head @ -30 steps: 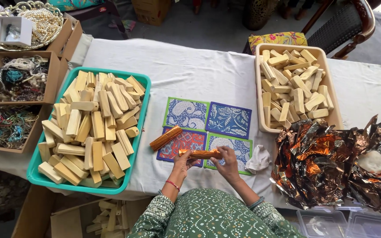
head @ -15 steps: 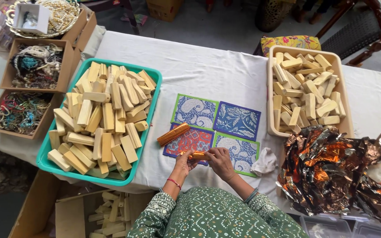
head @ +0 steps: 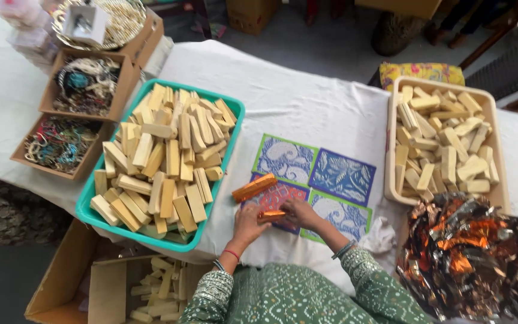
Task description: The person wipes a small wooden block with a white cloth, then wraps it in copper foil. The wrapped block is placed into a clear plastic container. The process is repeated with additional wooden blocks.
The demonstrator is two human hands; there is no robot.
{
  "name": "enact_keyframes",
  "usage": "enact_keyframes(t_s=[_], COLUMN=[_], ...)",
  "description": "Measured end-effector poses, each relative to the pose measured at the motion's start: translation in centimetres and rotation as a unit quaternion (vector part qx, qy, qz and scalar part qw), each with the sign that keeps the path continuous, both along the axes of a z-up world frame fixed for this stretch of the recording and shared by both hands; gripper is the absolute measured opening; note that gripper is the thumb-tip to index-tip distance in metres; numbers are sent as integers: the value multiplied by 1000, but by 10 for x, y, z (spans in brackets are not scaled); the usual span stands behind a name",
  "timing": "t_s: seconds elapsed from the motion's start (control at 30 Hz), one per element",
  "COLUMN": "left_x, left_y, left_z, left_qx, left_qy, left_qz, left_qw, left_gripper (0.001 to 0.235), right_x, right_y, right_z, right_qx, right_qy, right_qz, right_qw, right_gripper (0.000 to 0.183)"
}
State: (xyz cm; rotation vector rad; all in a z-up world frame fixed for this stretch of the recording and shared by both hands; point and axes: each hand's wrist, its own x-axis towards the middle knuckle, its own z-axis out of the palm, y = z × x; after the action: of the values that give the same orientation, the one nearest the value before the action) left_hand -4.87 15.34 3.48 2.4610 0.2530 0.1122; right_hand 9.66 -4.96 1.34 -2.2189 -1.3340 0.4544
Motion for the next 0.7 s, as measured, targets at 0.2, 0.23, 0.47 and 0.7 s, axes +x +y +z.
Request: enact_keyframes(t_s=[0.2,0.23,0.47,0.7], left_x=[22,21,25,24], left_y=[19,19,10,8], left_z=[-23,-28,-37,-31], left_qx=[3,2,59,127], left_qy=[52,56,8,8], left_qz=[15,16,119,121], left_qw=[999,998,991,984], left_gripper=[30,30,29,28], right_x=[29,27,35,20], right_y=[23,27,56,63], right_z=[-10,-9,-9,15], right_qx=[-52,-54,-100,-93], right_qy=[37,41,-14,-65], right_qz=[11,12,-44,-104], right_qw=[998,998,994,988], right_gripper=[35,35,45,48])
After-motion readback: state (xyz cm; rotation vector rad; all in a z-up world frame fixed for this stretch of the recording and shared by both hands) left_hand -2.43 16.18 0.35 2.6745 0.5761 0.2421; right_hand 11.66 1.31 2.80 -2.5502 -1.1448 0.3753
